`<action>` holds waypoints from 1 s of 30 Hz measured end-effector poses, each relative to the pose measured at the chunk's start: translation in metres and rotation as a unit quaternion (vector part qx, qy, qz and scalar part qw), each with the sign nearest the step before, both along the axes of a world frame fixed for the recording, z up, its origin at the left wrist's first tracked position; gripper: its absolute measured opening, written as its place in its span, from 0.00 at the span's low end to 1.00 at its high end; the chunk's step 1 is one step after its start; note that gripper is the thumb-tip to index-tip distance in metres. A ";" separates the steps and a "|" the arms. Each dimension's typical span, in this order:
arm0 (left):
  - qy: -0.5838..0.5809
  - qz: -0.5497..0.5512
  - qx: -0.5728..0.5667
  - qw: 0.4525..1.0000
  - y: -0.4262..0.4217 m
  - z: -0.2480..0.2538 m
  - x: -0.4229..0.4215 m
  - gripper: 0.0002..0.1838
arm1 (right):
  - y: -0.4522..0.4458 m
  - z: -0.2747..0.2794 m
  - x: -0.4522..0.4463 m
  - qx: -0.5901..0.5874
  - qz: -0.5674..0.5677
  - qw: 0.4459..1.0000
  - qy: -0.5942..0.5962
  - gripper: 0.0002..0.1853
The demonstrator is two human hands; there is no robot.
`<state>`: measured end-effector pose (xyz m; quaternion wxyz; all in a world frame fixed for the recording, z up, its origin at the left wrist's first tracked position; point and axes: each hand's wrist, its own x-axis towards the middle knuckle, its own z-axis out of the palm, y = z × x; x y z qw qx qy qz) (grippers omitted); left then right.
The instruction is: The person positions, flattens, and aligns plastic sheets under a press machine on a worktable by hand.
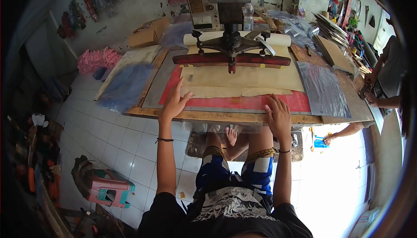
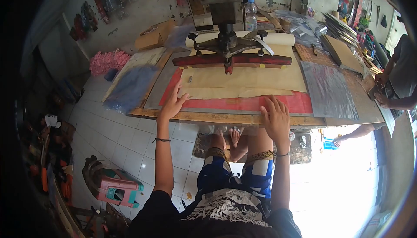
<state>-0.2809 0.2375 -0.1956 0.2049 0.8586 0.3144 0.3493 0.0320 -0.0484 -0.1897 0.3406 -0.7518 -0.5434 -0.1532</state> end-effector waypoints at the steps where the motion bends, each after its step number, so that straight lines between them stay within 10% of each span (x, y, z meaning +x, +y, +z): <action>1: -0.021 0.003 -0.020 1.000 0.000 -0.001 0.001 0.39 | -0.002 -0.002 -0.003 -0.006 -0.005 1.000 -0.025 0.22; 30: 0.062 0.067 0.061 0.994 -0.015 0.012 0.003 0.18 | 0.004 0.011 -0.006 -0.032 -0.026 0.999 -0.025 0.17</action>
